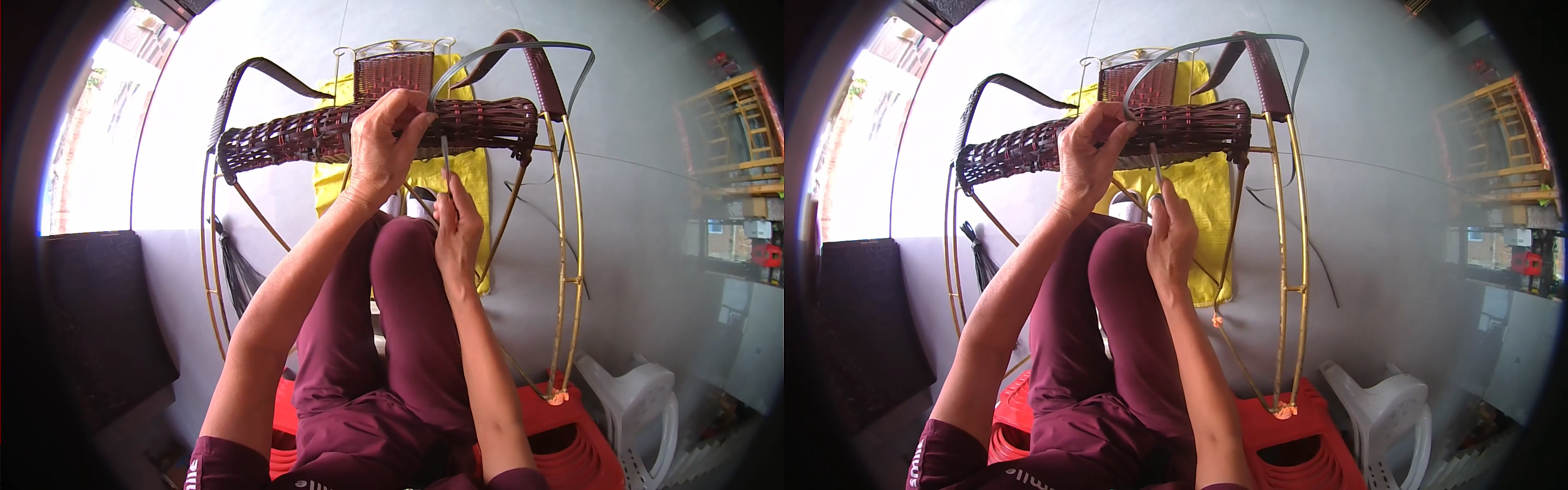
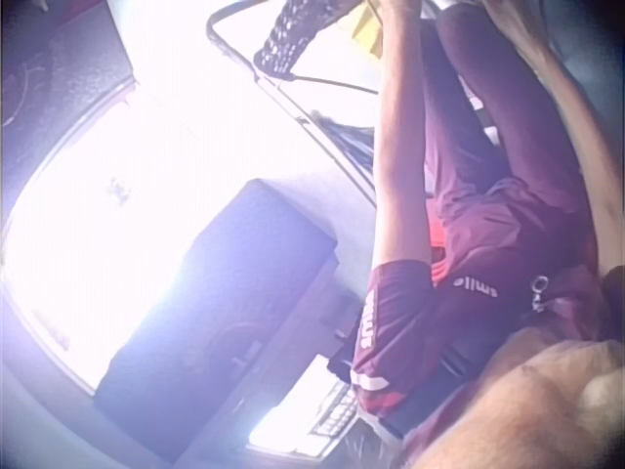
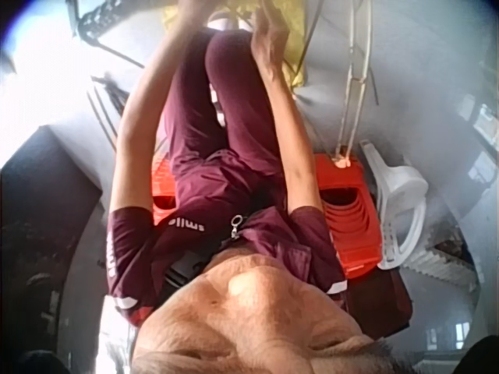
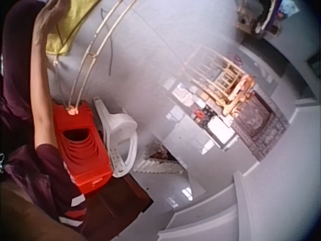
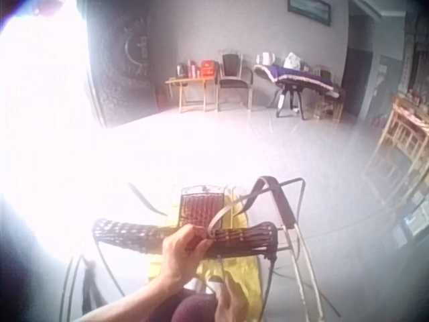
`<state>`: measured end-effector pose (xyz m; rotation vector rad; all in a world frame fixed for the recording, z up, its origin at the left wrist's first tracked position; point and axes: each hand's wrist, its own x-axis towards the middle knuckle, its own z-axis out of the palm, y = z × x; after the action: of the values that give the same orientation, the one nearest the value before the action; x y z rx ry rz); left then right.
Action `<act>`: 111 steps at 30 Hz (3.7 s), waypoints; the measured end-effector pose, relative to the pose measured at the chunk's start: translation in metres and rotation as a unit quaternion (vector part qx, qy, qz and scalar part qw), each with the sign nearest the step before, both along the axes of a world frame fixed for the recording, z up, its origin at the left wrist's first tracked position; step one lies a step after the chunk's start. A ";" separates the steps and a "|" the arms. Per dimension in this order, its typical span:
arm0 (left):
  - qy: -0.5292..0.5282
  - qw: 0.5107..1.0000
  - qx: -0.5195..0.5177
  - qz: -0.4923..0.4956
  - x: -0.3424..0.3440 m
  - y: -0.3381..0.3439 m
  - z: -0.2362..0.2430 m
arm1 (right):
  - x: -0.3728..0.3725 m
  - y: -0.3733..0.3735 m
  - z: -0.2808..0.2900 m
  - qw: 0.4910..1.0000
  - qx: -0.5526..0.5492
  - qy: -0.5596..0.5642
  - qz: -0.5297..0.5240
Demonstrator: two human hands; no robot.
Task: The person repairs a woven chair by hand. They use a tool to weave a dark strap through the chair frame, tightening and securing the wicker pattern.
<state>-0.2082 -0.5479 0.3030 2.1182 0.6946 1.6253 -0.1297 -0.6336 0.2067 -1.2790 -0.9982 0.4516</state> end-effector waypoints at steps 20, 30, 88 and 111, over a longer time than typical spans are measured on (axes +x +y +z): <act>-0.011 1.000 -0.011 -0.014 0.001 0.005 -0.007 | 0.002 -0.025 0.027 0.974 0.002 -0.206 -0.092; 0.011 1.000 0.000 -0.014 -0.005 0.004 -0.002 | -0.009 -0.041 0.088 0.938 -0.194 -0.275 -0.082; 0.053 0.998 -0.019 -0.006 0.014 -0.001 0.003 | 0.020 0.054 -0.034 0.988 0.142 -0.006 0.053; 0.080 0.995 -0.051 -0.004 0.019 0.007 0.003 | 0.018 0.049 -0.035 0.989 0.126 -0.068 0.031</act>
<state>-0.1893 -0.5413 0.3058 2.1898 0.8010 1.3961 -0.1118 -0.5846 0.1713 -1.0639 -1.1740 0.2778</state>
